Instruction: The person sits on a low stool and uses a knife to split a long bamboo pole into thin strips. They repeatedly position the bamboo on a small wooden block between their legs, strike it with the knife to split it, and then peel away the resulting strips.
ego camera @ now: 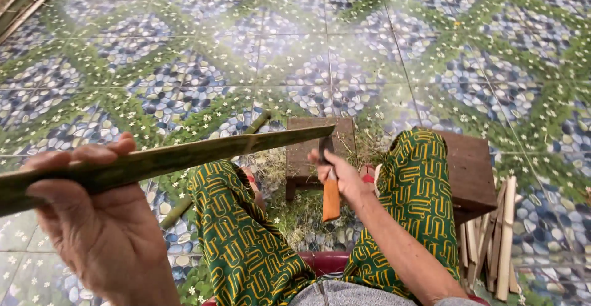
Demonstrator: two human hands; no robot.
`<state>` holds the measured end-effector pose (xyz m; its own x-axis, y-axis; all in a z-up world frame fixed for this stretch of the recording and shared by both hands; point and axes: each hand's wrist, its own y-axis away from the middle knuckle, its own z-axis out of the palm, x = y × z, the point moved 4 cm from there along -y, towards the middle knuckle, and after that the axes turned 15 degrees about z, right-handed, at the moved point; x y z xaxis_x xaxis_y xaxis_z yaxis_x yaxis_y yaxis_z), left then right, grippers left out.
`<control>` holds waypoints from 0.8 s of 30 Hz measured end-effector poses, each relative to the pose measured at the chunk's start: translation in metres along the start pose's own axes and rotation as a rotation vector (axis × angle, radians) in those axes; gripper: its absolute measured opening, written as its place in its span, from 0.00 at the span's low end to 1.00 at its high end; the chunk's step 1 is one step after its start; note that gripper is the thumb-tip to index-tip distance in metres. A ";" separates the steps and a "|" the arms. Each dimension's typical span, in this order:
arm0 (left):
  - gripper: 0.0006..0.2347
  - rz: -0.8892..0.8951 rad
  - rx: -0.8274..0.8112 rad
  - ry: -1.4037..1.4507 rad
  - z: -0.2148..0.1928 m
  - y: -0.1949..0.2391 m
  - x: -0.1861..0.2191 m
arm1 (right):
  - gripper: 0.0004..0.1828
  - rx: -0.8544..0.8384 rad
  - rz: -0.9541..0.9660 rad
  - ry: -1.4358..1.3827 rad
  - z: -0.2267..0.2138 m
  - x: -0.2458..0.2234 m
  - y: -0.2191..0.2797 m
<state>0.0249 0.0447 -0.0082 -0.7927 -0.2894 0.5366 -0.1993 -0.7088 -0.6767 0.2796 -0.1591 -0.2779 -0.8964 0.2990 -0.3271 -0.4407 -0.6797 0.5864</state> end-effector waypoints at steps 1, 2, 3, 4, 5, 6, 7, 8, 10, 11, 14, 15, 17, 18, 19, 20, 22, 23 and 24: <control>0.11 -0.019 0.004 0.018 0.000 0.001 -0.008 | 0.15 0.071 0.034 0.062 -0.045 0.010 -0.035; 0.11 -0.037 0.008 0.035 0.000 0.001 -0.016 | 0.15 0.140 0.071 0.124 -0.089 0.022 -0.069; 0.11 -0.047 0.003 0.031 0.002 0.001 -0.019 | 0.15 0.144 0.075 0.115 -0.092 0.029 -0.066; 0.12 -0.056 -0.036 -0.018 0.006 0.002 -0.022 | 0.09 0.215 0.077 0.115 -0.097 0.034 -0.062; 0.13 -0.064 -0.076 -0.067 0.010 0.003 -0.025 | 0.10 0.285 0.080 0.115 -0.101 0.039 -0.058; 0.13 -0.074 -0.082 -0.067 0.012 0.005 -0.026 | 0.10 0.291 0.082 0.105 -0.095 0.040 -0.052; 0.14 -0.077 -0.113 -0.097 0.015 0.007 -0.027 | 0.08 0.363 0.029 0.196 -0.090 0.038 -0.044; 0.14 -0.077 -0.148 -0.128 0.018 0.007 -0.028 | 0.13 0.429 -0.023 0.287 -0.082 0.036 -0.039; 0.14 -0.086 -0.169 -0.113 0.021 0.011 -0.032 | 0.16 0.432 -0.045 0.320 -0.089 0.033 -0.043; 0.14 -0.090 -0.180 -0.098 0.023 0.012 -0.034 | 0.19 0.434 -0.068 0.365 -0.092 0.031 -0.045; 0.14 -0.067 -0.221 -0.120 0.024 0.015 -0.039 | 0.05 0.443 -0.046 0.389 -0.080 0.032 -0.039; 0.14 -0.074 -0.230 -0.117 0.024 0.016 -0.042 | 0.05 0.447 -0.047 0.377 -0.080 0.031 -0.038; 0.14 -0.091 -0.217 -0.101 0.020 0.016 -0.047 | 0.06 0.454 -0.026 0.420 -0.077 0.032 -0.040; 0.14 -0.095 -0.225 -0.102 0.020 0.017 -0.048 | 0.06 0.453 -0.024 0.411 -0.078 0.032 -0.043; 0.13 -0.105 -0.223 -0.095 0.019 0.017 -0.050 | 0.06 0.446 -0.033 0.425 -0.078 0.032 -0.046; 0.13 -0.117 -0.217 -0.089 0.018 0.018 -0.051 | 0.06 0.441 -0.039 0.440 -0.080 0.032 -0.048; 0.13 -0.123 -0.239 -0.100 0.022 0.019 -0.052 | 0.06 0.440 -0.029 0.437 -0.080 0.031 -0.049; 0.13 -0.123 -0.257 -0.110 0.024 0.020 -0.052 | 0.06 0.437 -0.023 0.441 -0.080 0.031 -0.049; 0.13 -0.127 -0.260 -0.111 0.023 0.020 -0.051 | 0.06 0.439 -0.022 0.437 -0.083 0.031 -0.051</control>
<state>0.0746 0.0308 -0.0375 -0.6875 -0.2876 0.6668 -0.4446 -0.5592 -0.6997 0.2780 -0.1705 -0.3792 -0.8260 -0.0552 -0.5610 -0.5199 -0.3101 0.7959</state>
